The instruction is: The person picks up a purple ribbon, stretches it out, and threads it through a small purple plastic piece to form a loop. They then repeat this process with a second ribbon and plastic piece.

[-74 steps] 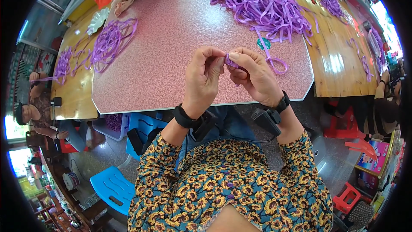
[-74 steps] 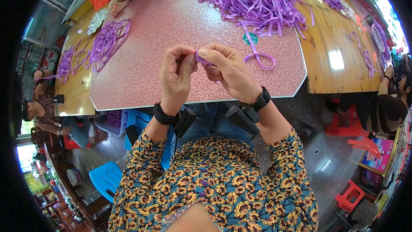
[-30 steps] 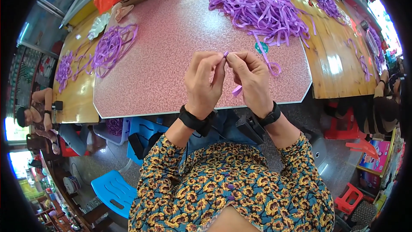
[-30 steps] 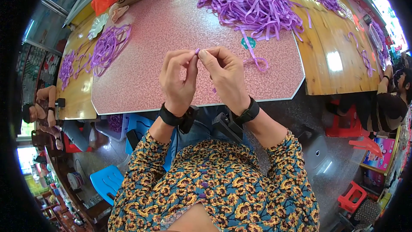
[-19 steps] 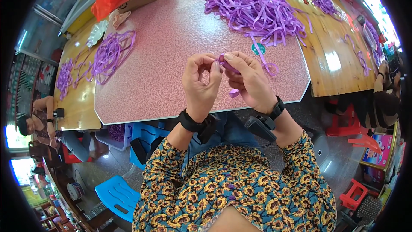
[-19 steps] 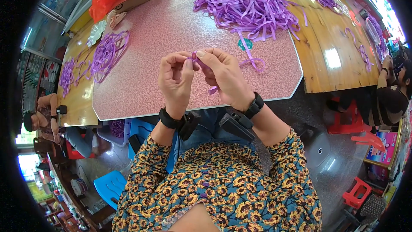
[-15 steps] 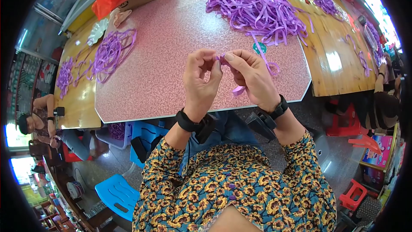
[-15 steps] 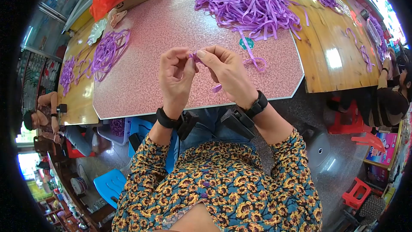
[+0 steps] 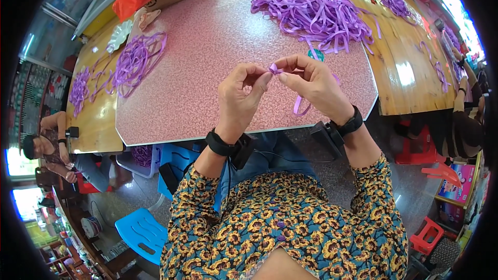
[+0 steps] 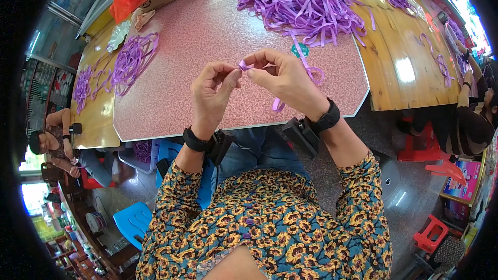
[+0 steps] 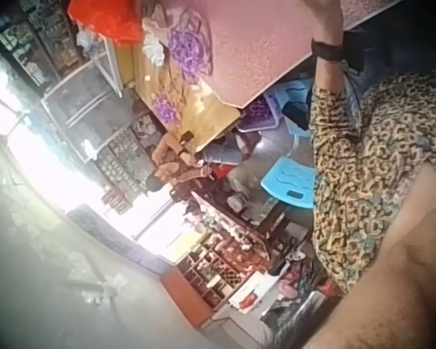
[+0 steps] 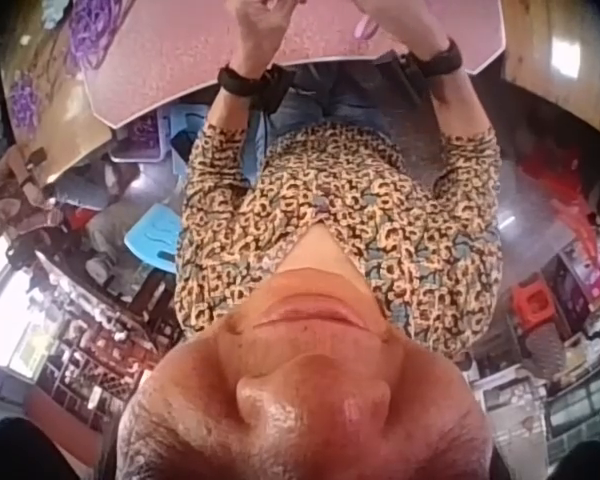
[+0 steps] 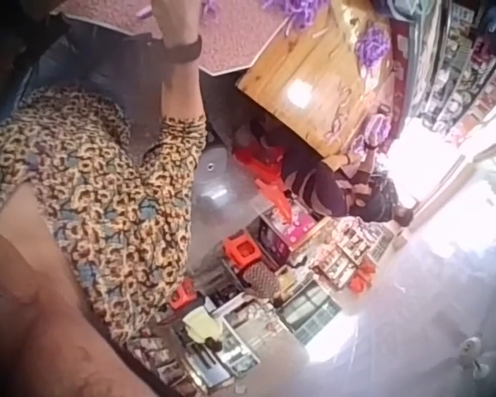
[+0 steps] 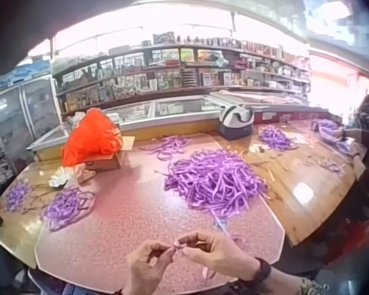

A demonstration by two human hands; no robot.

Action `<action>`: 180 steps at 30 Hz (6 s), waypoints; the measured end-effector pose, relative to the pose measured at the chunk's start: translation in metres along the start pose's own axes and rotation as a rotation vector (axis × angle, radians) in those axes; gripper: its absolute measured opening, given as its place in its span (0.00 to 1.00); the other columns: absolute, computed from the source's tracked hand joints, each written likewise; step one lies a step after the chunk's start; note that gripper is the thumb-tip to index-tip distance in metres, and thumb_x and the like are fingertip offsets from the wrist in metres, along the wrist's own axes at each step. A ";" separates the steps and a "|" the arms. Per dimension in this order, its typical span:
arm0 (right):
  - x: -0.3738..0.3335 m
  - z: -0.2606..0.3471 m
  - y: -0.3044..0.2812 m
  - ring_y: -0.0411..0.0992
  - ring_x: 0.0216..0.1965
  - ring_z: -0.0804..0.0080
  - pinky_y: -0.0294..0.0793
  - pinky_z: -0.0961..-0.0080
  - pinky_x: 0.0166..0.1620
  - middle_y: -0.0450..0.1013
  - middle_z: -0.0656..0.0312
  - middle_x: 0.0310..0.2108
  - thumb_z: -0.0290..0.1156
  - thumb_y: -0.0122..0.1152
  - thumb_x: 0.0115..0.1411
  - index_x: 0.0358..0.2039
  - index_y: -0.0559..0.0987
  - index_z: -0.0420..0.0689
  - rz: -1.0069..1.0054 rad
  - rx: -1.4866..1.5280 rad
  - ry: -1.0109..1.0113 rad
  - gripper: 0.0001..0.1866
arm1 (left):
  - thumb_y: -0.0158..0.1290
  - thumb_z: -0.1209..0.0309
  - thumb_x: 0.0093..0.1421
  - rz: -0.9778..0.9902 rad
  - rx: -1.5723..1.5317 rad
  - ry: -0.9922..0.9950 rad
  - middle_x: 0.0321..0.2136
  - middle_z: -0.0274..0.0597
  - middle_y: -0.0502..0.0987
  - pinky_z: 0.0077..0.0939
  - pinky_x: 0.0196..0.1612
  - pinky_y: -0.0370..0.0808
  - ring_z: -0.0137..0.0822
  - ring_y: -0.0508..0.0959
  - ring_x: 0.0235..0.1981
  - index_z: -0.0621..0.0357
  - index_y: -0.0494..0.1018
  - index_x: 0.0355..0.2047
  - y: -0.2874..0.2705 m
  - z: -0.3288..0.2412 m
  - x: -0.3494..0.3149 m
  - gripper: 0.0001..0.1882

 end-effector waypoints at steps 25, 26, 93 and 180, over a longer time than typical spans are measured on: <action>-0.004 0.020 0.000 0.68 0.30 0.89 0.68 0.88 0.31 0.74 0.70 0.27 0.28 0.62 0.60 0.36 0.80 0.37 0.065 -0.505 -0.010 0.07 | 0.52 0.74 0.65 0.173 -0.104 -0.151 0.32 0.39 0.78 0.18 0.37 0.76 0.25 0.77 0.33 0.66 0.71 0.41 0.021 0.010 -0.014 0.08; -0.004 0.018 -0.001 0.68 0.30 0.89 0.68 0.88 0.31 0.74 0.70 0.28 0.28 0.62 0.61 0.36 0.80 0.37 0.048 -0.441 0.014 0.08 | 0.52 0.73 0.65 0.170 -0.112 -0.163 0.32 0.39 0.78 0.18 0.36 0.76 0.25 0.77 0.33 0.66 0.71 0.41 0.022 0.011 -0.014 0.08; -0.001 -0.002 0.012 0.69 0.33 0.87 0.67 0.87 0.36 0.75 0.68 0.31 0.28 0.60 0.62 0.39 0.78 0.37 0.139 -0.237 0.115 0.08 | 0.52 0.72 0.64 0.178 -0.383 -0.313 0.30 0.37 0.75 0.19 0.33 0.75 0.24 0.76 0.31 0.65 0.71 0.38 0.019 0.026 -0.018 0.08; -0.001 0.007 0.011 0.60 0.24 0.92 0.59 0.89 0.26 0.66 0.76 0.22 0.28 0.62 0.60 0.28 0.76 0.41 0.019 -0.418 0.049 0.07 | 0.54 0.72 0.60 0.146 -0.189 -0.180 0.27 0.42 0.77 0.23 0.30 0.75 0.28 0.77 0.26 0.67 0.73 0.34 0.015 0.021 -0.016 0.08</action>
Point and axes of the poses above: each hand's wrist, its own x-axis towards the middle knuckle, its own y-axis out of the palm, z = x × y, the point moved 10 cm from there along x, towards the middle knuckle
